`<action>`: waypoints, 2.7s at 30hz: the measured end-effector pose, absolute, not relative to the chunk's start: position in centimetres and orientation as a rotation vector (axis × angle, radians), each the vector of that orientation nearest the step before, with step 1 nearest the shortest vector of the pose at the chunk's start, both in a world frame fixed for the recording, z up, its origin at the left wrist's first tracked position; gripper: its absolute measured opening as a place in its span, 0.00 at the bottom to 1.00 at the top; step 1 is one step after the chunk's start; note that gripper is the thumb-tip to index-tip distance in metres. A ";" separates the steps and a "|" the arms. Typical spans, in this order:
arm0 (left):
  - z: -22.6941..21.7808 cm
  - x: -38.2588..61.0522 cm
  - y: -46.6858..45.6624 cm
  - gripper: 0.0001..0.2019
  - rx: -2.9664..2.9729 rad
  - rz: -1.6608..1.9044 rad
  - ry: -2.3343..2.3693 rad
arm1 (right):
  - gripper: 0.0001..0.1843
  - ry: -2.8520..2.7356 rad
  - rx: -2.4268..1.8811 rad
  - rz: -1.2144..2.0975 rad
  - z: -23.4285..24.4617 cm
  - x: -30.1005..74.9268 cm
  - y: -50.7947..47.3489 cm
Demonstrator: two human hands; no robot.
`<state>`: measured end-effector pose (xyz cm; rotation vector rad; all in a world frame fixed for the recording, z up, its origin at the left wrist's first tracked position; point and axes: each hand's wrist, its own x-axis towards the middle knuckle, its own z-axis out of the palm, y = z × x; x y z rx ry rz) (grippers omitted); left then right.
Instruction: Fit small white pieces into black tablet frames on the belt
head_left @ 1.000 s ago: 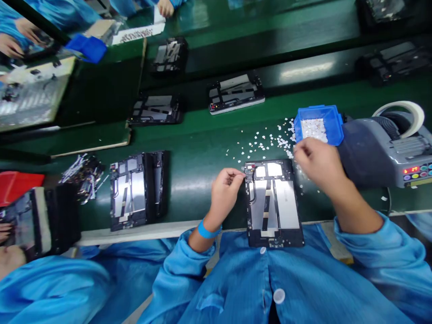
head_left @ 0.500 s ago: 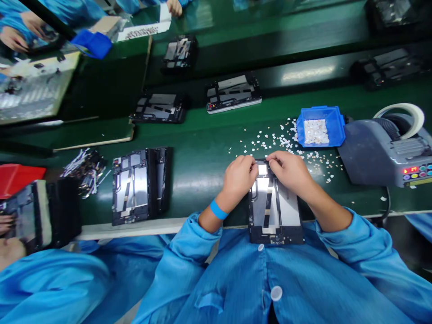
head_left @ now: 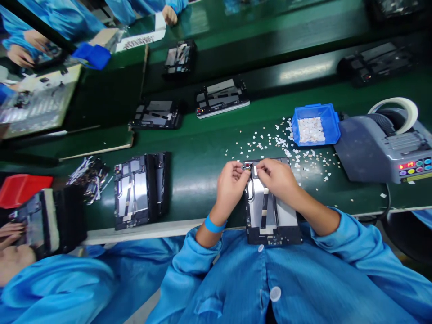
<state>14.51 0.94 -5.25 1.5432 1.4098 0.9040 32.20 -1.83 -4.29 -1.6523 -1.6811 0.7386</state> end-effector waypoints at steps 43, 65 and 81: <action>-4.5 15.7 -2.2 0.03 1.430 1.022 1.458 | 0.07 -1.736 -1.915 0.710 -3.6 30.1 -2.1; -4.6 10.1 3.3 0.09 2.343 0.783 1.191 | 0.16 -1.866 -1.991 0.894 -0.1 32.9 2.1; -5.6 10.5 2.6 0.17 2.626 0.563 1.051 | 0.12 -1.876 -2.117 0.840 -2.0 31.9 2.9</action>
